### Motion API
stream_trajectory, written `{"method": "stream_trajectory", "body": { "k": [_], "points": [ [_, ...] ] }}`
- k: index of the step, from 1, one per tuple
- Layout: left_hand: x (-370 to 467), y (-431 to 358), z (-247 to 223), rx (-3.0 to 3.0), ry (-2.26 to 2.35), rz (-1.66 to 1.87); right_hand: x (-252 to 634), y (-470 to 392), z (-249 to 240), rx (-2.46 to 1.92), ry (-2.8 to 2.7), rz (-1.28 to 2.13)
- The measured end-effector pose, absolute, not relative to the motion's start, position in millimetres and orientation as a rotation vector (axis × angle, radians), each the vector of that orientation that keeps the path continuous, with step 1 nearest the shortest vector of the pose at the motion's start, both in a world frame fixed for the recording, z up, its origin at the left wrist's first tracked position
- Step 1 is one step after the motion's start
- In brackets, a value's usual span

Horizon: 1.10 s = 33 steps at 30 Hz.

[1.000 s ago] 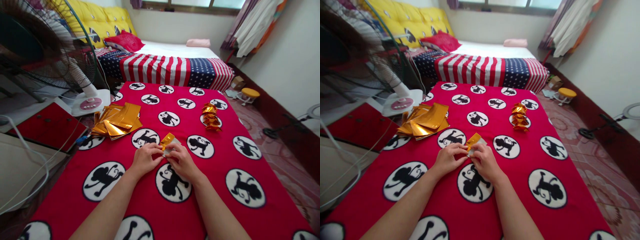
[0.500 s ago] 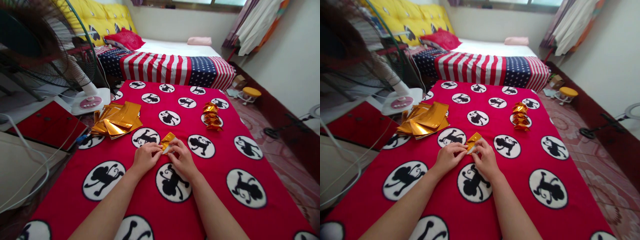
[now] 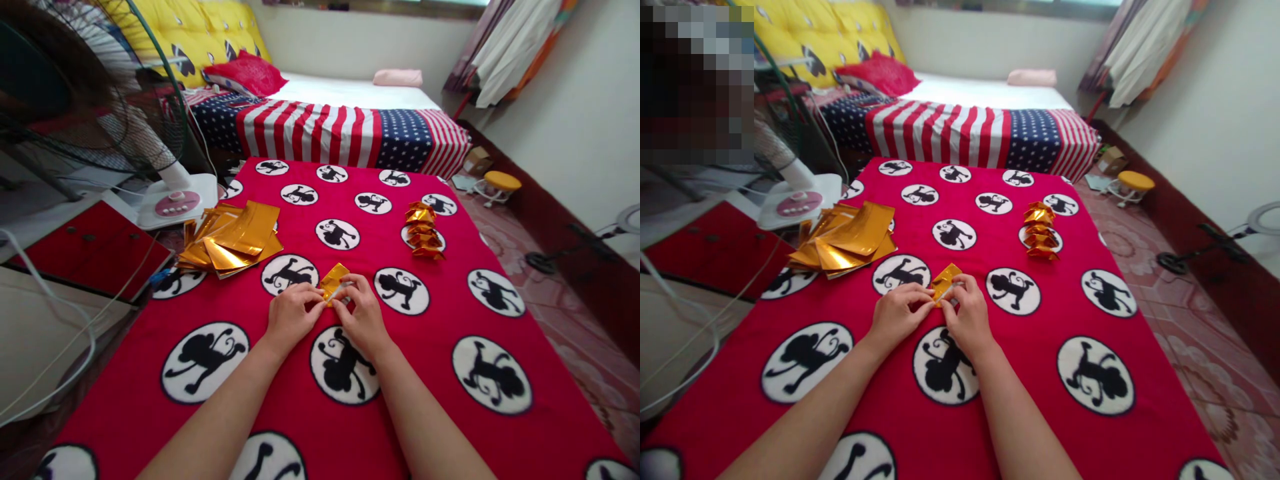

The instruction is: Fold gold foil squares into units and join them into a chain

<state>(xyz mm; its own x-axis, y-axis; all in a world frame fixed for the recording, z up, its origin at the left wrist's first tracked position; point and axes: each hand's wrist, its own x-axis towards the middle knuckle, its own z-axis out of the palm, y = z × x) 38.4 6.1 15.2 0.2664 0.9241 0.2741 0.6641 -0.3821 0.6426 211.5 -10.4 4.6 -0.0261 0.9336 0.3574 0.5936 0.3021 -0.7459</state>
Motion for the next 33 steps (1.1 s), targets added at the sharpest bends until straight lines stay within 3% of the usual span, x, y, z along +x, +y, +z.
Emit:
{"method": "stream_trajectory", "body": {
  "k": [21,33],
  "points": [
    [38.1,5.7,14.4,2.111,1.432,0.890,206.0,-10.5,0.8,-1.469,-1.756,0.377],
    [31.4,9.5,14.8,2.084,1.348,0.794,215.8,-13.6,7.3,-1.398,-1.736,0.592]
  ]
}}
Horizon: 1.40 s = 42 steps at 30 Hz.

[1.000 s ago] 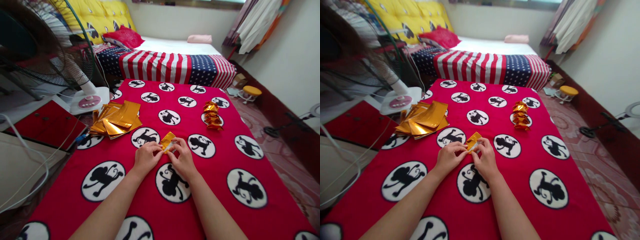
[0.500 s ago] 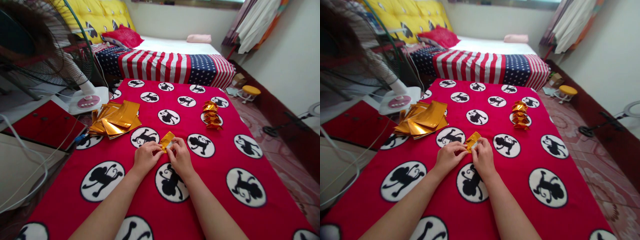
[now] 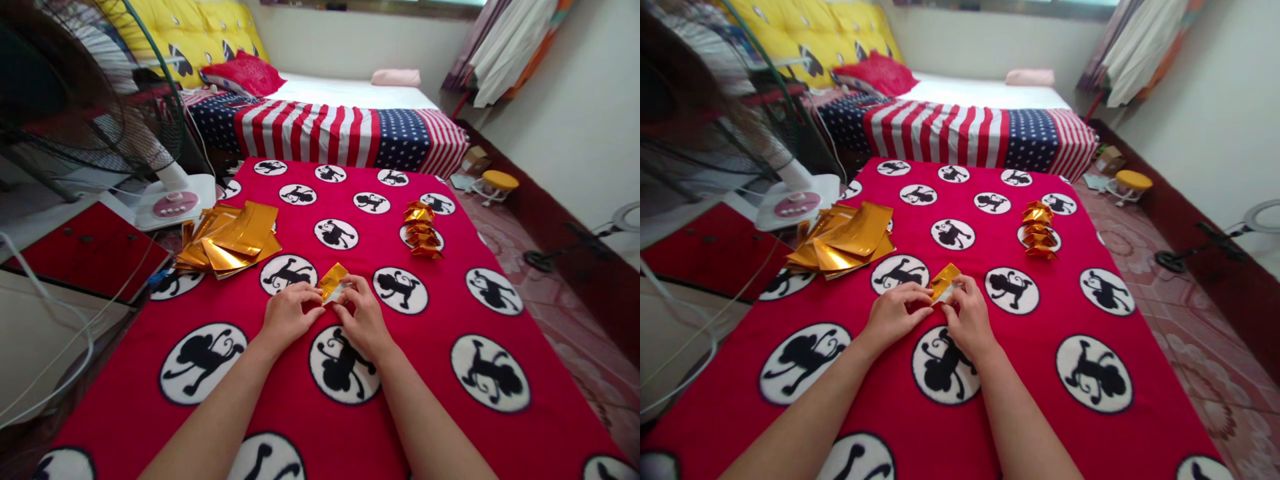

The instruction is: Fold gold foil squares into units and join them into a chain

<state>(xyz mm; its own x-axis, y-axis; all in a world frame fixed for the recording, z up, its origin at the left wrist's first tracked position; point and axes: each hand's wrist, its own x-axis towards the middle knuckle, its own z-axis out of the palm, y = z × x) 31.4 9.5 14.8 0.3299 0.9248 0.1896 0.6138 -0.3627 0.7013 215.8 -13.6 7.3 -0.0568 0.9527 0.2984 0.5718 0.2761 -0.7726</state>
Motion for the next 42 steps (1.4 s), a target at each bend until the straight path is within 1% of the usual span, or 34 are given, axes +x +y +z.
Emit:
{"method": "stream_trajectory", "body": {
  "k": [7,19,28,42],
  "points": [
    [30,10,17,2.084,1.347,0.767,214,-14,7,-1.426,-1.724,0.583],
    [32,11,18,2.052,1.368,0.742,205,-14,4,-1.506,-1.670,0.458],
    [39,8,15,2.049,1.491,0.810,202,-13,2,-1.545,-1.658,0.417],
    [43,4,16,2.112,1.501,0.854,198,-12,4,-1.584,-1.685,0.360]
  ]
}}
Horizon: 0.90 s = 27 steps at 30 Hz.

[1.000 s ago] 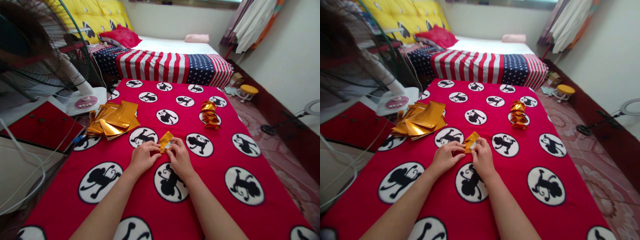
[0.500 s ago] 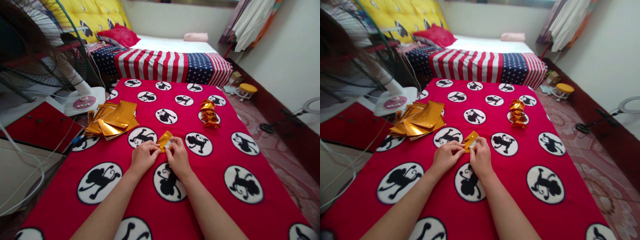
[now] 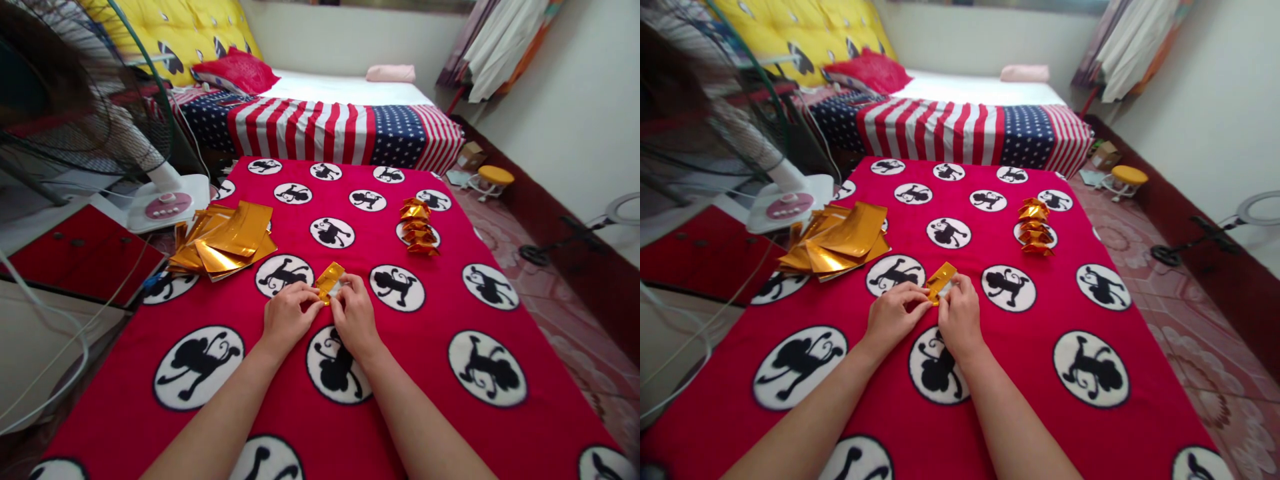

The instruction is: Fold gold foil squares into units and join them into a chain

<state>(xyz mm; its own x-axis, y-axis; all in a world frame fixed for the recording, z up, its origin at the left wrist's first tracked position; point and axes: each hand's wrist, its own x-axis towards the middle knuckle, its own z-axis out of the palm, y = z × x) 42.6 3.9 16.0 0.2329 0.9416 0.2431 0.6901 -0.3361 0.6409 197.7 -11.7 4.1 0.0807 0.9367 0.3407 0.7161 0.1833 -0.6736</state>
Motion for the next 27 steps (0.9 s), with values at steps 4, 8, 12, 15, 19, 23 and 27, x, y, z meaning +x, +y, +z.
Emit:
{"method": "stream_trajectory", "body": {
  "k": [4,8,12,15,19,23,27],
  "points": [
    [42.3,4.2,14.7,2.103,1.496,0.850,197.1,-12.6,3.4,-1.594,-1.699,0.347],
    [42.8,4.1,14.6,2.100,1.495,0.851,196.1,-13.2,2.8,-1.597,-1.707,0.333],
    [44.2,4.1,14.8,2.109,1.518,0.851,195.0,-13.7,3.1,-1.610,-1.709,0.317],
    [44.6,4.0,14.9,2.115,1.516,0.853,194.1,-13.7,2.9,-1.627,-1.713,0.308],
    [44.1,3.2,15.6,2.143,1.526,0.820,192.8,-13.5,2.8,-1.643,-1.702,0.307],
    [44.6,2.3,17.7,2.153,1.540,0.768,193.1,-13.5,3.9,-1.620,-1.676,0.327],
    [47.0,1.6,19.0,2.125,1.578,0.773,195.1,-14.6,3.1,-1.607,-1.634,0.357]
  ]
}}
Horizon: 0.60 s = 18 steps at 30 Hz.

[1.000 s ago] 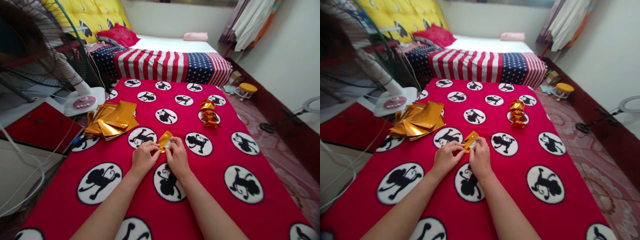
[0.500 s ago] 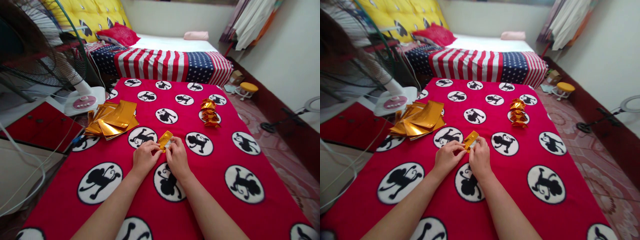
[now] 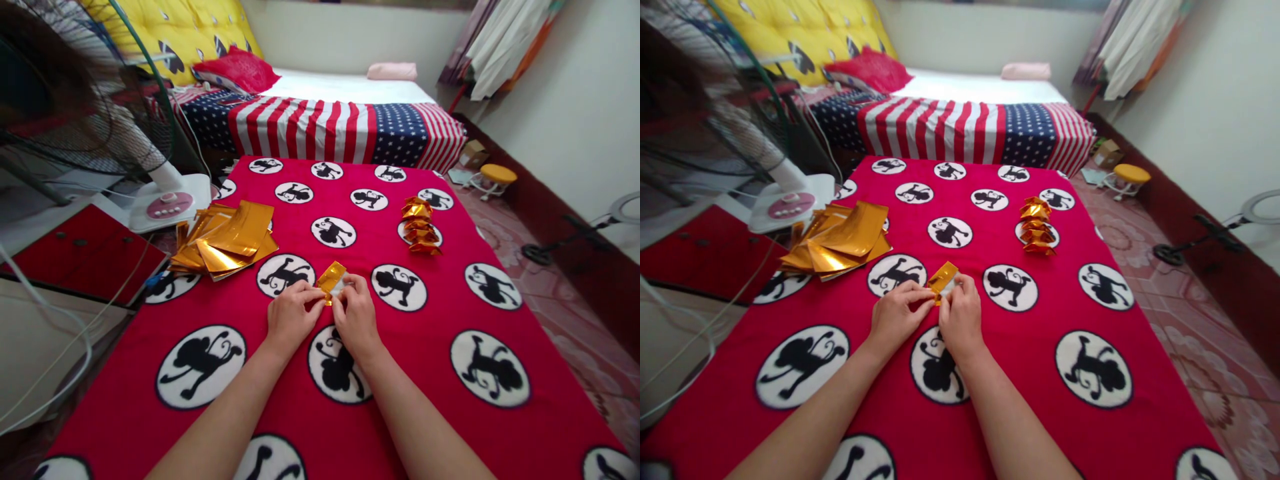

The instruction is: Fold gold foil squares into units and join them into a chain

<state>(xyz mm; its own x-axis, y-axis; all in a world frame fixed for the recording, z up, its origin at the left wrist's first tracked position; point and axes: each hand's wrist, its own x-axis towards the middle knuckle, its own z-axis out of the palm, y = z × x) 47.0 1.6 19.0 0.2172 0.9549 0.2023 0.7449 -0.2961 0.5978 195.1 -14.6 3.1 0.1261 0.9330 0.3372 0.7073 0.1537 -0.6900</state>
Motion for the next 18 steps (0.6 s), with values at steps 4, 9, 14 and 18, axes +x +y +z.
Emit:
{"method": "stream_trajectory", "body": {
  "k": [4,9,14,18],
  "points": [
    [48.3,0.2,18.1,2.115,1.598,0.790,197.6,-16.2,-0.2,-1.593,-1.623,0.384],
    [48.3,-0.4,18.3,2.115,1.592,0.795,200.2,-16.3,-1.5,-1.576,-1.637,0.382],
    [48.2,0.2,17.8,2.114,1.586,0.790,197.4,-14.7,3.7,-1.617,-1.633,0.357],
    [48.2,0.6,16.3,2.117,1.604,0.785,192.7,-11.5,5.6,-1.704,-1.647,0.295]
  ]
}}
